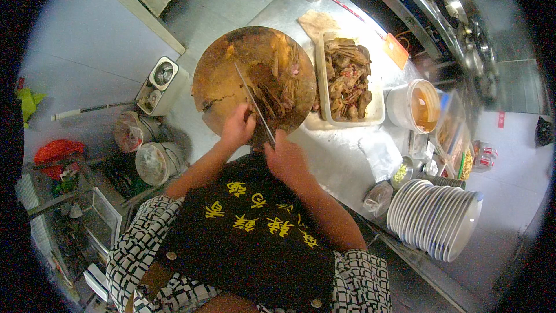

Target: The person retrieves cooked meat from a refrigerator, places it on a cutting board, and uses a cleaver to chop the meat into smaller pieces. The chopped meat is then transferred into a white tray. The person also handles a cutting board and a knife during the process.

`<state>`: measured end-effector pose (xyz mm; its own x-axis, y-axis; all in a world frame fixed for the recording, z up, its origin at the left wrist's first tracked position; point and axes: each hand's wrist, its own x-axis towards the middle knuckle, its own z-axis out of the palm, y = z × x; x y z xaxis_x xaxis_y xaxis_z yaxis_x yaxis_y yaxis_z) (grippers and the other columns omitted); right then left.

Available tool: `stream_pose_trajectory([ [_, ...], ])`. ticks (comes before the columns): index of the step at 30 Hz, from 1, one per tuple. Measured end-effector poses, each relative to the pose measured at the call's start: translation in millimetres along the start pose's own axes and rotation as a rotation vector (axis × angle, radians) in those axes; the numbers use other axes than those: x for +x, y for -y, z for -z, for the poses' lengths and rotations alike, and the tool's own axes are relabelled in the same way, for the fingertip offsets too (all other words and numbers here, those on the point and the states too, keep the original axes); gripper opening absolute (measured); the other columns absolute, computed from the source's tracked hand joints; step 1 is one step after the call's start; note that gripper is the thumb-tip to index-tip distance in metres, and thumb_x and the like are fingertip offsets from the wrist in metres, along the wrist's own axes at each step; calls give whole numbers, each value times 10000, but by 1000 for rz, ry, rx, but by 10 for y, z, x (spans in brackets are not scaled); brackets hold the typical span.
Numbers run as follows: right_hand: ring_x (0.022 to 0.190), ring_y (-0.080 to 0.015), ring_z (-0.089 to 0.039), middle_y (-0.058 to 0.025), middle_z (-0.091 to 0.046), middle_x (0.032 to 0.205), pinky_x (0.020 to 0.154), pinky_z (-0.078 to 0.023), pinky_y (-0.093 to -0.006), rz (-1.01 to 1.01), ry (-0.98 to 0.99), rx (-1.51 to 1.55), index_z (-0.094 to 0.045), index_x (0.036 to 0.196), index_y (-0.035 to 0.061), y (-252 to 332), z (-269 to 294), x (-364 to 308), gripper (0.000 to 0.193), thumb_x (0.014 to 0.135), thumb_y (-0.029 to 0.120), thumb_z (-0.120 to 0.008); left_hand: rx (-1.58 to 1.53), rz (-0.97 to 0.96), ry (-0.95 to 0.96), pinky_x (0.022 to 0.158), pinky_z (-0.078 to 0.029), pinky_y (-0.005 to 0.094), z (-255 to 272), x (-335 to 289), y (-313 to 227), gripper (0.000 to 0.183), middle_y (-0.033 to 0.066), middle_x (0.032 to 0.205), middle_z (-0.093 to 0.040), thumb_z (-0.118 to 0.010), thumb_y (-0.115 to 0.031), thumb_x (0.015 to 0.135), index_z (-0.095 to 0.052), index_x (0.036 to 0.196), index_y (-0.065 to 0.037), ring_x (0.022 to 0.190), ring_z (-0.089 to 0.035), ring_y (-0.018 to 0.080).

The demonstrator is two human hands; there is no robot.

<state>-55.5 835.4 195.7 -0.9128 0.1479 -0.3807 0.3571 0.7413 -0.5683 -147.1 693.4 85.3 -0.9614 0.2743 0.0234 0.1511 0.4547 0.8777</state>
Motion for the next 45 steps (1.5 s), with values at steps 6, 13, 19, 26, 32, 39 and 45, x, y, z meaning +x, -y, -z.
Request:
stream_pose_trajectory([
  [6,799,-503,-604,-302,-625,816,717,-470,-588,-31,34,-11,-398,1089,31,140,27,23,326,908,261,-542,13,-107,3,737,-472,484,44,46,-15,184,229,898,-585,-561,-86,823,-530,1002,-53,856,-575,434],
  [13,802,-511,-607,-316,-622,826,729,-475,-588,-84,119,-106,-374,1081,17,231,132,144,320,916,244,-527,-50,19,98,728,-476,472,23,150,186,157,227,877,-592,-518,-121,864,-540,1010,-68,841,-576,434],
  [19,824,-499,-614,-322,-624,841,748,-478,-586,-138,166,-133,-377,1080,4,318,193,154,321,914,239,-519,-353,374,-120,776,-481,419,431,813,-103,450,154,912,-669,-405,-422,977,-542,1035,3,845,-646,324],
  [26,825,-497,-617,-322,-629,849,749,-471,-593,-186,205,-155,-380,1077,-11,403,228,184,305,911,214,-501,90,258,36,818,-463,441,453,1246,-172,426,234,968,-647,-444,-408,887,-615,978,-28,933,-611,393],
  [32,822,-493,-622,-313,-634,843,744,-471,-590,-192,237,-155,-388,1069,-11,458,255,246,289,913,208,-493,81,282,-44,842,-452,458,378,1241,-67,360,256,973,-632,-422,-316,855,-616,971,-36,952,-594,418],
  [39,826,-499,-613,-312,-628,837,736,-466,-591,-188,265,-179,-383,1065,-6,478,285,312,289,914,206,-509,-30,278,-34,845,-450,465,325,1280,110,368,267,955,-632,-422,-299,861,-615,964,-4,950,-589,433],
  [45,818,-509,-600,-316,-621,841,720,-461,-592,-194,286,-114,-381,1066,-1,403,262,336,320,914,237,-532,44,258,-52,810,-456,493,319,1227,89,365,267,912,-636,-421,-301,870,-617,968,-8,903,-599,445],
])
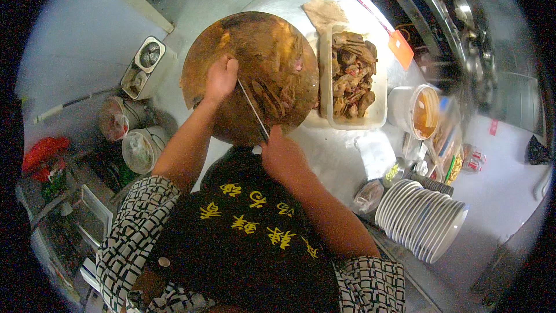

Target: The person retrieves cooked meat from a refrigerator, places it on a cutting board, and uses a cleaver to chop the meat into smaller pieces. The chopped meat is then transferred into a white tray. The person also handles a cutting board and a knife during the process.

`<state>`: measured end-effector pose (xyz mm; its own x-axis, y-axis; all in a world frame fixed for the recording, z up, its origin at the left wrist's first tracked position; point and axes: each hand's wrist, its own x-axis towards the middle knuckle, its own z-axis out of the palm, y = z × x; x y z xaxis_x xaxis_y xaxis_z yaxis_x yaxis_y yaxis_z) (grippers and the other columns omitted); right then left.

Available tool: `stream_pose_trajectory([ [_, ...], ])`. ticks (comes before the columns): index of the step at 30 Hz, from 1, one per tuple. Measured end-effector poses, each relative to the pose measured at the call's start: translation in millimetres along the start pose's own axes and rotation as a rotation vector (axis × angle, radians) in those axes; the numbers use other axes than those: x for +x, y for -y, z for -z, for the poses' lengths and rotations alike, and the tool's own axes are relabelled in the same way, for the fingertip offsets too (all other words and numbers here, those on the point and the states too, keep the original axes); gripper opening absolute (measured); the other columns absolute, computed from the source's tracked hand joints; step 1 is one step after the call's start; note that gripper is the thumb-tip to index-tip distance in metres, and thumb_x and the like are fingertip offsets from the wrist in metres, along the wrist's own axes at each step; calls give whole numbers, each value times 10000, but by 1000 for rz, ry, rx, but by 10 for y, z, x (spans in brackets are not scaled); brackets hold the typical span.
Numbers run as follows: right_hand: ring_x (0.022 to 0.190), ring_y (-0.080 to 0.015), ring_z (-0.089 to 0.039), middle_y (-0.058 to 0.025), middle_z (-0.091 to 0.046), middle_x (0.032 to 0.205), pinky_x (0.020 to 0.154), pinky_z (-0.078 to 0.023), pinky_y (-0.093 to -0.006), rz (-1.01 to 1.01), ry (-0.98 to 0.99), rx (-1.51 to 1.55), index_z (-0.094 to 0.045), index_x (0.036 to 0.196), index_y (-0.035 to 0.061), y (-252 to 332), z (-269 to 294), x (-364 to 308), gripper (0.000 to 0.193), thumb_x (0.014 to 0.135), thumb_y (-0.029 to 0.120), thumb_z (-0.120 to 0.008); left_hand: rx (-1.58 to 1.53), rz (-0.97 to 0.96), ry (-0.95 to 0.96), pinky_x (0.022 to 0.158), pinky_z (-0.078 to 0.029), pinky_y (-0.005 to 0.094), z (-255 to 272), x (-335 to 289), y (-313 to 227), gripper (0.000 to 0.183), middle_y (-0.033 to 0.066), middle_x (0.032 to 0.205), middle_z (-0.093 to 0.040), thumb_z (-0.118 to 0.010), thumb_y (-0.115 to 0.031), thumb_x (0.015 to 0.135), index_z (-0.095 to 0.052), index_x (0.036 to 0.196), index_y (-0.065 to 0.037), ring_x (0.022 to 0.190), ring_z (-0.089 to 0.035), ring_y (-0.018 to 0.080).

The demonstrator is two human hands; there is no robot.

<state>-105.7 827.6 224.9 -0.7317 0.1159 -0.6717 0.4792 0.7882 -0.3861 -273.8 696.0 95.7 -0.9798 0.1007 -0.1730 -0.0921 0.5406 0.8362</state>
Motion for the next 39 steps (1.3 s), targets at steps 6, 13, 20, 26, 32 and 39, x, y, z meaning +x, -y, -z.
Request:
stream_pose_trajectory([
  [6,836,-492,-608,-296,-633,880,725,-474,-584,3,-110,-6,-391,1084,23,-708,-685,294,347,918,290,-537,185,-10,-28,785,-462,544,-135,-244,-128,331,274,855,-639,-440,-315,885,-599,1003,-49,840,-607,469],
  [13,852,-485,-611,-307,-627,905,747,-480,-575,110,-183,-11,-413,1102,37,-881,-638,341,359,918,320,-537,164,-13,7,871,-444,521,27,-273,-364,420,283,1041,-627,-416,-380,941,-579,1137,-45,968,-601,440],
  [20,859,-491,-602,-294,-623,917,754,-478,-570,258,-262,150,-442,1082,34,-869,-580,226,322,932,306,-526,242,-375,-199,989,-372,464,-13,-1052,298,459,213,1226,-530,-622,-196,861,-497,1263,-11,1156,-472,409],
  [26,897,-435,-622,-232,-646,971,802,-493,-512,232,-374,264,-512,1135,50,-1246,-737,-253,392,912,368,-565,266,-460,-72,1035,-309,493,-17,-1393,429,499,248,1303,-457,-657,-193,830,-495,1271,-24,1214,-417,424],
  [32,929,-381,-633,-173,-651,1048,818,-500,-450,-153,-427,279,-566,1170,86,-2055,-932,-1159,420,881,388,-606,251,-526,-39,1018,-328,493,-70,-1293,245,454,236,1293,-478,-620,-205,852,-514,1251,-15,1193,-440,419],
  [39,938,-361,-629,-149,-654,1023,773,-499,-474,-262,-547,85,-583,1151,145,-3099,-1576,-1682,389,862,402,-628,252,-726,100,950,-394,475,-229,-1189,-92,365,212,1228,-538,-628,-150,820,-569,1155,-16,1114,-507,405],
])
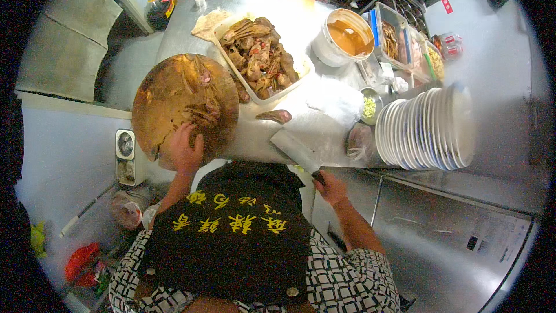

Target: The person retrieves cooked meat from a refrigerator, places it on a cutting board, and uses a cleaver to chop the meat into smaller pieces. The chopped meat is then transferred into a white tray. The person also handles a cutting board and a knife during the process.

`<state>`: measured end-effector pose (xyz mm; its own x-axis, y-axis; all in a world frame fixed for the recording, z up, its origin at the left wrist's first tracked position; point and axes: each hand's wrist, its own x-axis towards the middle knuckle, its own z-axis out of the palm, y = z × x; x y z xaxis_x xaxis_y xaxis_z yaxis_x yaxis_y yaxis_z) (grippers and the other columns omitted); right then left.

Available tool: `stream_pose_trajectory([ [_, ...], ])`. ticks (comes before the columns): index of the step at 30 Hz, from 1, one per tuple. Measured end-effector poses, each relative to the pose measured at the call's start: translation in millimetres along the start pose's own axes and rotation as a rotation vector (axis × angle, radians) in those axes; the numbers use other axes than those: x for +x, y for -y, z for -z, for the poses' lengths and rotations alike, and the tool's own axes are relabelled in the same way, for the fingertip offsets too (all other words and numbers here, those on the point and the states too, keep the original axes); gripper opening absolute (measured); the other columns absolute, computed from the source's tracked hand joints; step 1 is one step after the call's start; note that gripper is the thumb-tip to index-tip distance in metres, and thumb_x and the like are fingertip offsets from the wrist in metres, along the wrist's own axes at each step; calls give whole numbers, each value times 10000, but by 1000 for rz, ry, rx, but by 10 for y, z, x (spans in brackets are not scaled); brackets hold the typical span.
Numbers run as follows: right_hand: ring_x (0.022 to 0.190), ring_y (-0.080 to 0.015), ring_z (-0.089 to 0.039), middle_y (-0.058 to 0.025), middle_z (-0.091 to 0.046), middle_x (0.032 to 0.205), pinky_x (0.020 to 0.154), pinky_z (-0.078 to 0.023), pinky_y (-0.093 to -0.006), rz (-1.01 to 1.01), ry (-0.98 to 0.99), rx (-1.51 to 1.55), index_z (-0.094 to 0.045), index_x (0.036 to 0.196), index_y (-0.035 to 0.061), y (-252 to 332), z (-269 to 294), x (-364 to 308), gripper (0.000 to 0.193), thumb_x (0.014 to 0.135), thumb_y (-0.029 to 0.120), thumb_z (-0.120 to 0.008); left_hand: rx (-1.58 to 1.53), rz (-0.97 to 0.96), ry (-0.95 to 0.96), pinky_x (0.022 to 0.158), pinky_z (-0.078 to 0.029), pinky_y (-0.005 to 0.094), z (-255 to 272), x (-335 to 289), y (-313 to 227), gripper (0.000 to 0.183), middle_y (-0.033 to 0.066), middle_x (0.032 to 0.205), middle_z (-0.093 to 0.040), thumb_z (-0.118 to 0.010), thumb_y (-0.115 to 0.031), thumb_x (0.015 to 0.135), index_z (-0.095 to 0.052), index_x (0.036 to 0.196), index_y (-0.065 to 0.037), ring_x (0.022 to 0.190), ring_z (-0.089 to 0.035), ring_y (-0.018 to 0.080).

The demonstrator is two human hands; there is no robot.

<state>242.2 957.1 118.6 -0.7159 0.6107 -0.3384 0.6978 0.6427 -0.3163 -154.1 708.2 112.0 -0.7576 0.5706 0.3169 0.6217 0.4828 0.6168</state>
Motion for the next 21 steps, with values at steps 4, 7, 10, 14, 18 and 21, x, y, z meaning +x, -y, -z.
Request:
stream_pose_trajectory([
  [4,936,-361,-625,-149,-644,1014,769,-500,-477,-4,26,-53,-588,1137,156,19,-22,148,374,849,388,-645,-41,-113,40,928,-414,481,-63,101,-41,355,201,1192,-550,-614,-87,763,-578,1111,-22,1093,-518,406],
  [7,926,-344,-616,-127,-630,980,772,-502,-454,-49,56,-98,-590,1152,149,66,-44,248,370,822,288,-686,19,-113,96,930,-412,491,7,59,-8,378,196,1184,-549,-591,-38,717,-575,1095,-21,1097,-514,412],
  [10,961,-335,-597,-121,-618,964,802,-493,-439,-39,-17,-41,-591,1158,137,-40,-128,302,384,798,203,-705,36,-134,142,932,-409,481,132,-22,79,393,196,1193,-546,-604,-46,716,-571,1106,-22,1101,-512,410],
  [14,1021,-375,-570,-173,-609,1079,881,-470,-461,-17,-37,46,-591,1145,99,-298,-237,468,400,776,210,-700,66,-74,113,938,-406,476,185,-93,104,388,198,1208,-541,-626,-69,738,-566,1118,-24,1107,-509,407],
  [18,1060,-374,-557,-172,-595,1141,905,-462,-461,89,-166,-47,-592,1135,51,-456,-266,771,421,769,233,-694,72,-58,84,950,-395,476,85,-16,33,391,202,1223,-543,-642,-97,772,-562,1147,-18,1111,-508,406],
  [21,1085,-362,-546,-170,-587,1167,916,-459,-450,85,-346,-69,-592,1132,38,-321,-95,1270,436,771,262,-689,74,-32,60,966,-390,467,28,-11,11,375,202,1228,-547,-644,-102,779,-573,1137,-16,1127,-507,399],
])
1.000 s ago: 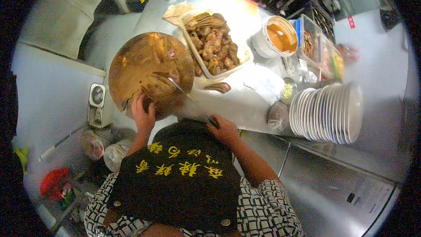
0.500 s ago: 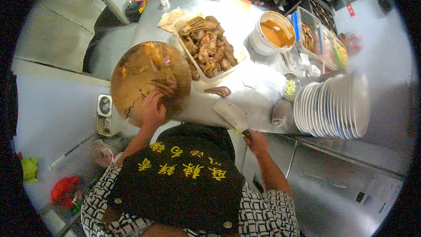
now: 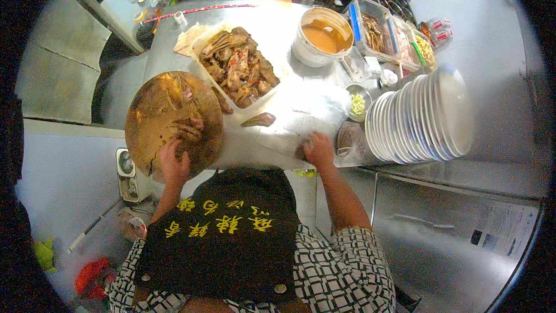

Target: The person retrieves cooked meat from a refrigerator, places it on a cutting board, and uses a cleaver to chop the meat into smaller pieces. The chopped meat is then transferred into a white tray. The person also handles a cutting board and a knife during the process.

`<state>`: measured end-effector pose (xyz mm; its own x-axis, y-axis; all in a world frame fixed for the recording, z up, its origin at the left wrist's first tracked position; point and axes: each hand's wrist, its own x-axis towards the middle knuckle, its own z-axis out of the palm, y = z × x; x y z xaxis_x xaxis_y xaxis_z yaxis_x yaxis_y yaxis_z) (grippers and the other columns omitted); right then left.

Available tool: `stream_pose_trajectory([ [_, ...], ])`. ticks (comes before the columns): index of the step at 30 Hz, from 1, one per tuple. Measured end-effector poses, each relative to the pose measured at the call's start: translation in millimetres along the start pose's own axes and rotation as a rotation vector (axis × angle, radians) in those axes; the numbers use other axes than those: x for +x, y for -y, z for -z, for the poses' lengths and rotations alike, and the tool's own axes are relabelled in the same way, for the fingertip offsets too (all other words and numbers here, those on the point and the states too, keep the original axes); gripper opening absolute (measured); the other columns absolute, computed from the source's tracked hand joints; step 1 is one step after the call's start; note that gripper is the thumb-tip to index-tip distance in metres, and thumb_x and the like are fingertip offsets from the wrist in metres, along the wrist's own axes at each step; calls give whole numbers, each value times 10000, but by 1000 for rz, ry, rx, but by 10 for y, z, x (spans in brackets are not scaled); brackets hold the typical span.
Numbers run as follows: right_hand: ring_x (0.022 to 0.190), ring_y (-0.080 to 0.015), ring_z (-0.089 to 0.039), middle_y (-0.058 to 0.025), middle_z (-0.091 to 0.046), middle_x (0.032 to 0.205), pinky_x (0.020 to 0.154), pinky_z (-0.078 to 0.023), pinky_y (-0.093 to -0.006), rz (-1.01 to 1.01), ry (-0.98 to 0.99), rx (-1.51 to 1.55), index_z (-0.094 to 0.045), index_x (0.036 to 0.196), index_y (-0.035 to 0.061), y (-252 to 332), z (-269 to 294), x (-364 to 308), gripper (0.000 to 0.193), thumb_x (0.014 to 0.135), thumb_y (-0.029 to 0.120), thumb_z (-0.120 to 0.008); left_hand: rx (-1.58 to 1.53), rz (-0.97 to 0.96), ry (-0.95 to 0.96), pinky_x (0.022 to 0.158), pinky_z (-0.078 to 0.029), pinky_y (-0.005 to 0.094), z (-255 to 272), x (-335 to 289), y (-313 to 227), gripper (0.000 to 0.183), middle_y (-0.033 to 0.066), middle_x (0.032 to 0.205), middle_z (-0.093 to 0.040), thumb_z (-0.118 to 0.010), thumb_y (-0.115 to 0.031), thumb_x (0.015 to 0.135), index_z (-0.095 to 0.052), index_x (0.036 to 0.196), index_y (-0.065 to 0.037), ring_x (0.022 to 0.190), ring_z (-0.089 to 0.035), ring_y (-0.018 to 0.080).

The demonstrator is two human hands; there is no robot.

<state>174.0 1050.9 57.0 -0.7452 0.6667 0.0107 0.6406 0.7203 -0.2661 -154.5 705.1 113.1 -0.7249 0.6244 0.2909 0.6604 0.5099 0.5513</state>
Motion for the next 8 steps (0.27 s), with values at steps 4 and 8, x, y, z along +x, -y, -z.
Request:
stream_pose_trajectory([
  [4,1092,-341,-546,-157,-564,1219,912,-465,-437,-115,-116,24,-579,1167,54,-20,-166,800,470,769,274,-700,-42,-7,32,977,-388,463,-2,39,-185,353,206,1218,-555,-641,-103,783,-583,1121,-17,1135,-506,400],
  [8,1112,-331,-539,-143,-516,1292,910,-467,-441,-175,-203,-64,-547,1215,69,31,-244,1169,537,750,272,-722,-25,-16,95,972,-391,475,14,1,-200,355,205,1229,-552,-663,-134,780,-589,1113,-32,1141,-499,410],
])
